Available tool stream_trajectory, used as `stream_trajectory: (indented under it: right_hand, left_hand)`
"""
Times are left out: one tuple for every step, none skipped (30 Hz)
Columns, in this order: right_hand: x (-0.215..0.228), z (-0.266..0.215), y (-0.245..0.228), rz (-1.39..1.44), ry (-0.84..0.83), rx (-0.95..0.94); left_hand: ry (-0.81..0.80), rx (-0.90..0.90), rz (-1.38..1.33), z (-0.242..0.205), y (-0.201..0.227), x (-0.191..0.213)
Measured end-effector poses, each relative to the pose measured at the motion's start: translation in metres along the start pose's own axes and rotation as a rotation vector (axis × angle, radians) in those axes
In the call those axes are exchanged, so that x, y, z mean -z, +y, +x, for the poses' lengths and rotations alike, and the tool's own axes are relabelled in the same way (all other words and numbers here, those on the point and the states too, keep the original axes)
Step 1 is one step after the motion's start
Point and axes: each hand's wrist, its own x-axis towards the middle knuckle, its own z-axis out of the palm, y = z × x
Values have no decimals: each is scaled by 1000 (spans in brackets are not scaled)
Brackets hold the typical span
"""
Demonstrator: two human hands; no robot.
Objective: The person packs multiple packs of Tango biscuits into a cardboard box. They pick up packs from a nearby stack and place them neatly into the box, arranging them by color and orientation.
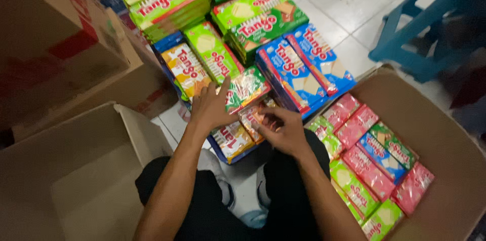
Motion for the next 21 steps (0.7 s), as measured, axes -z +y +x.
stream_trajectory:
  right_hand:
    - [-2,7,-1,29,-30,6]
    - [-2,4,2,30,-31,0]
    - [1,4,3,34,-31,-12]
    - [3,4,4,38,-31,-24]
    - [4,6,5,35,-33,-30]
    - [4,7,7,15,-46,-20]
    - [4,5,8,-3,-59,-15]
    - [5,3,8,-3,-61,-25]
    - [7,4,8,32,-66,-39]
    - [9,4,8,67,-72,-53]
    - [9,3,9,66,-66,-51]
    - [10,3,10,73,-73,-43]
    - [12,1,10,79,-80,-38]
    - [11,-1,6,77,-74,-38]
    - [11,-4,2,78,-74,-7]
    - [12,-6,-2,78,-75,24]
    - [11,-15,-13,76,-57,22]
    - [10,-24,-23,220,-109,-25]
    - [9,-33,-33,366,-147,-69]
    - [16,-45,-52,365,-117,-68]
    - [24,-58,-71,324,-104,-67]
  left_hand:
    - [-2,19,5,4,3,4]
    - [-8,20,3,-2,5,6]
    - [-21,11,8,-3,10,12]
    - [-33,2,14,-6,15,17]
    - [-37,3,9,-3,11,17]
    - [-39,-12,7,-2,8,16]
    - [-46,-25,7,-2,4,15]
    - [-55,-24,3,-3,-3,9]
    - [-12,-30,-43,-2,-9,5]
    - [31,-36,-89,-2,-14,1]
    - [32,-42,-86,-10,-14,7]
    - [82,-55,-239,-18,-13,12]
    - [129,-68,-394,-26,-12,18]
    - [127,-75,-393,-37,-3,26]
    - [169,-81,-567,-47,6,36]
    - [210,-88,-741,-58,15,45]
    - [199,-102,-736,-63,23,39]
    - [252,-171,-850,-68,32,33]
    - [294,-248,-960,-70,40,28]
    - [272,-270,-952,-78,56,26]
    - [237,-230,-1079,-88,72,23]
